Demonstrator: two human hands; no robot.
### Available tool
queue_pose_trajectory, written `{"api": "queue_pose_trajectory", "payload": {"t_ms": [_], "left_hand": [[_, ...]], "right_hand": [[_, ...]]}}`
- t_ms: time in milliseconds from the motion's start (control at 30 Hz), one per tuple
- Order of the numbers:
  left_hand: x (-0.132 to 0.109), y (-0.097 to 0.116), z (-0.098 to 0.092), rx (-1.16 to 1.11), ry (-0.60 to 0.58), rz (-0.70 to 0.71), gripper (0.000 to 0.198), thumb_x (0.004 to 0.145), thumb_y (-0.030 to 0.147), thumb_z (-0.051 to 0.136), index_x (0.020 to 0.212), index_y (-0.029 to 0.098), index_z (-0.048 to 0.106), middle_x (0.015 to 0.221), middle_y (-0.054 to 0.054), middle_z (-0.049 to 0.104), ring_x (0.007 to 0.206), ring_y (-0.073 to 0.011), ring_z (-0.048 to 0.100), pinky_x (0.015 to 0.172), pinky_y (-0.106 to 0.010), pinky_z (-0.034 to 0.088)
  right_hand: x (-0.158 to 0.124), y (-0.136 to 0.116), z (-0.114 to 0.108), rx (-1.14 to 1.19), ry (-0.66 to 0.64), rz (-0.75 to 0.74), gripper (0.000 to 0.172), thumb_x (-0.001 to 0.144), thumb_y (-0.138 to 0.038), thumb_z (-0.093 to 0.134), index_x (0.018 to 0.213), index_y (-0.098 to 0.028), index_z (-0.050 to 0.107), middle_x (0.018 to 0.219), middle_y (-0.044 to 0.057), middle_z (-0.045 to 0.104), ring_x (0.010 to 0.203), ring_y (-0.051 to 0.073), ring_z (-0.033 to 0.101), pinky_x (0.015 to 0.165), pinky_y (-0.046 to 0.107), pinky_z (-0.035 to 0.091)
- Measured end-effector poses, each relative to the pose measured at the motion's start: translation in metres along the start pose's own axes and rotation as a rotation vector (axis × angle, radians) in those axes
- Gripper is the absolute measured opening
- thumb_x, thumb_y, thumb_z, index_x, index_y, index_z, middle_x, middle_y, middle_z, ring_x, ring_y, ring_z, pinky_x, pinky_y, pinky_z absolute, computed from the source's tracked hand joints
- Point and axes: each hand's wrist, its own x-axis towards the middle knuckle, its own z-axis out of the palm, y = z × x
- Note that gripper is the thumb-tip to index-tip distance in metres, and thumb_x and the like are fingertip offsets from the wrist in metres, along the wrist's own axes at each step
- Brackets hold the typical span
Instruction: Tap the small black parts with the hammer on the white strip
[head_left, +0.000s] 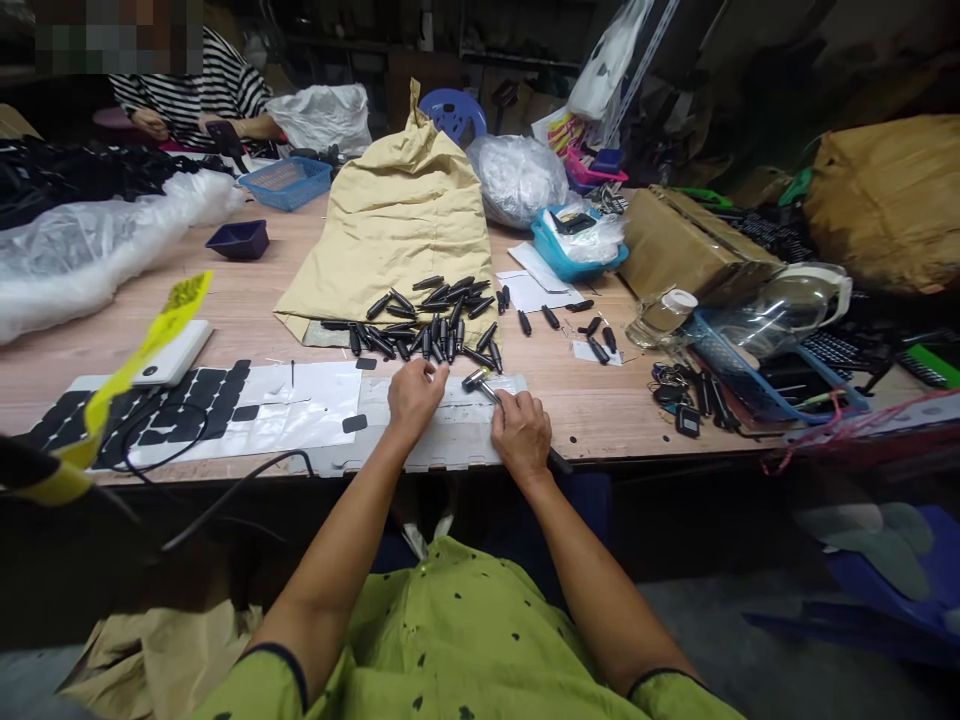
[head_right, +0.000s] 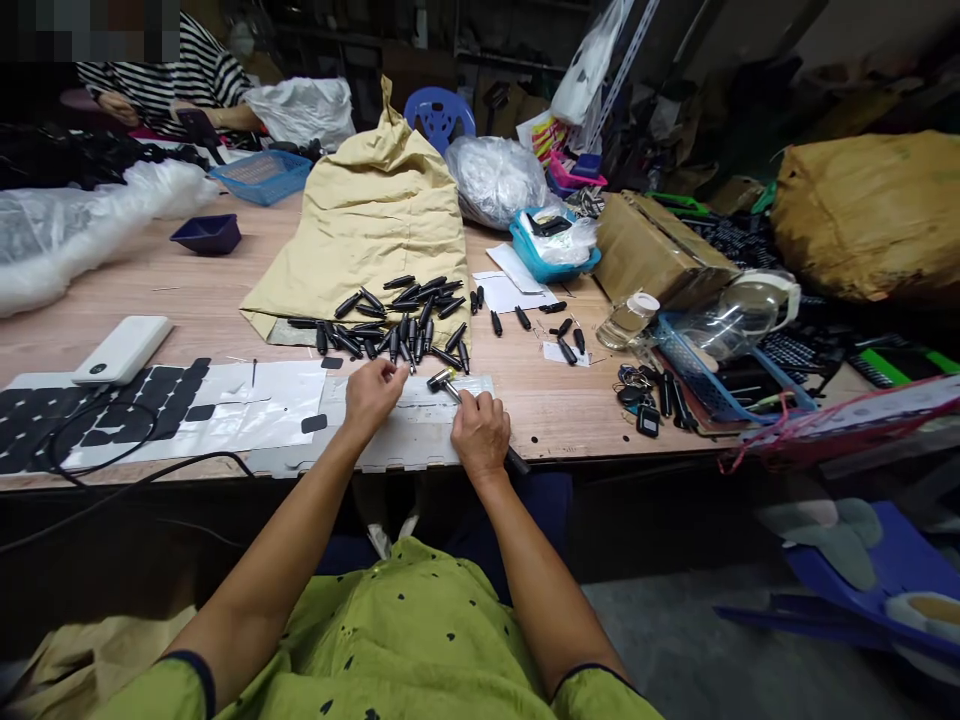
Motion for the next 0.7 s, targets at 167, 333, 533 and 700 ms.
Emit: {"api": "queue_pose_trajectory", "payload": {"t_ms": [167, 333, 533, 700], "left_hand": [[0.050, 0.005, 0.025, 0.206, -0.034, -0.109, 0.038, 0.090, 0.051, 0.062, 0.088, 0.015, 0.075, 0.098, -0.018, 0.074, 0.098, -0.0332, 0.070, 0.081, -0.038, 0.052], [0.053, 0.000, 0.027, 0.211, -0.081, -0.145, 0.026, 0.087, 0.043, 0.067, 0.092, 0.018, 0.074, 0.105, -0.013, 0.075, 0.101, -0.0299, 0.069, 0.079, -0.035, 0.052], [0.028, -0.034, 0.012, 0.075, -0.070, 0.171, 0.012, 0.085, 0.031, 0.067, 0.091, 0.021, 0.070, 0.098, -0.005, 0.072, 0.093, -0.0229, 0.065, 0.080, -0.033, 0.050], [0.010, -0.061, 0.014, 0.055, -0.149, 0.407, 0.011, 0.084, 0.028, 0.069, 0.093, 0.024, 0.072, 0.092, -0.004, 0.068, 0.094, -0.0242, 0.059, 0.084, -0.036, 0.048]], "right_hand": [[-0.002, 0.001, 0.005, 0.014, 0.025, -0.012, 0.029, 0.092, -0.018, 0.055, 0.114, -0.024, 0.072, 0.090, 0.006, 0.059, 0.087, 0.022, 0.047, 0.072, 0.032, 0.031], [-0.002, 0.001, 0.007, 0.015, 0.043, -0.010, 0.029, 0.091, -0.018, 0.055, 0.114, -0.024, 0.072, 0.090, 0.006, 0.059, 0.087, 0.022, 0.046, 0.072, 0.032, 0.031], [-0.002, 0.000, 0.007, 0.017, 0.061, 0.004, 0.028, 0.091, -0.018, 0.056, 0.112, -0.024, 0.073, 0.090, 0.006, 0.059, 0.087, 0.022, 0.047, 0.072, 0.032, 0.031], [-0.001, 0.003, 0.007, 0.013, 0.044, 0.019, 0.030, 0.093, -0.019, 0.056, 0.118, -0.024, 0.071, 0.091, 0.007, 0.059, 0.088, 0.022, 0.047, 0.071, 0.032, 0.032]]}}
